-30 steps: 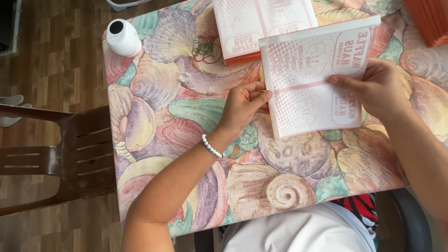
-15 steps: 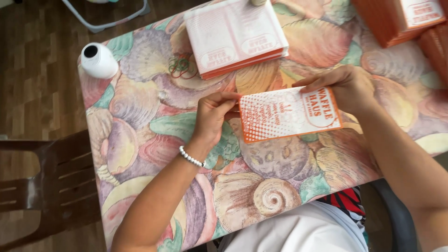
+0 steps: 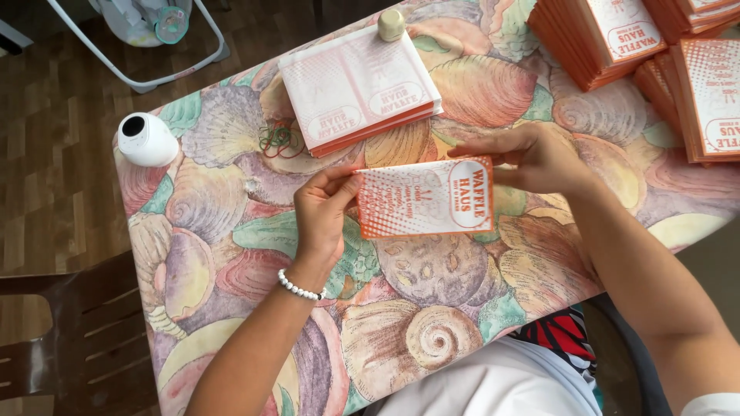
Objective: Manually folding paper bag templates along pre-scored lines to assemble finished bags and stacking them.
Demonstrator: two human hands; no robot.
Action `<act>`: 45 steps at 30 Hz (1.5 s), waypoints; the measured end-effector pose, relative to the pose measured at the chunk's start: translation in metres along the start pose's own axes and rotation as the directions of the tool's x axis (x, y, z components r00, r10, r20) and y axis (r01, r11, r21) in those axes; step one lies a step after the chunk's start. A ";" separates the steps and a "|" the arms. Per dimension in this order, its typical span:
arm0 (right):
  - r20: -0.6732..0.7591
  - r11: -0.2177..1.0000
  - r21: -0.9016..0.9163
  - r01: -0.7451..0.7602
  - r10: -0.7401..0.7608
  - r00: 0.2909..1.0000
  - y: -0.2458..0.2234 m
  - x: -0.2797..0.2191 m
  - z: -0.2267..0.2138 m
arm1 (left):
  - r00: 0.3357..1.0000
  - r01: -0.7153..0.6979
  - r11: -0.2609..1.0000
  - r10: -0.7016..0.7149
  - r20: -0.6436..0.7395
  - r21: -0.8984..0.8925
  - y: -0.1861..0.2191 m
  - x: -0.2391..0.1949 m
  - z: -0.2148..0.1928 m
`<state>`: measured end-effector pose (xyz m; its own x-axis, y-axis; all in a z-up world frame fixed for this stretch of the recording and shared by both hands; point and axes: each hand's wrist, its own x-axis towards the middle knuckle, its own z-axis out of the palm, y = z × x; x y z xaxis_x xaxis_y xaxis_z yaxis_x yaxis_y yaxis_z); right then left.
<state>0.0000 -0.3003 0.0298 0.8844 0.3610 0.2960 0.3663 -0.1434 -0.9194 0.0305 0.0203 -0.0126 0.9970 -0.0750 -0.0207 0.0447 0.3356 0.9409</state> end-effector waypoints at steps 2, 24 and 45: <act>0.053 0.997 0.070 -0.029 0.025 0.998 -0.021 0.003 -0.005 | 0.999 -0.047 0.999 0.047 -0.017 0.022 0.010 -0.001 0.002; -0.402 0.995 -0.068 -0.076 0.043 0.914 -0.058 0.034 0.061 | 0.894 -0.406 0.890 0.339 0.291 0.209 0.063 -0.020 0.069; -0.506 0.992 -0.129 0.007 -0.071 0.860 -0.025 0.011 0.052 | 0.917 -0.338 0.941 0.325 0.231 0.014 0.060 -0.039 0.077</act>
<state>-0.0142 -0.2450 0.0430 0.8804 -0.1458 0.4512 0.4064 -0.2584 -0.8764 -0.0107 -0.0285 0.0708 0.9140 -0.1764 0.3654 -0.2953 0.3284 0.8972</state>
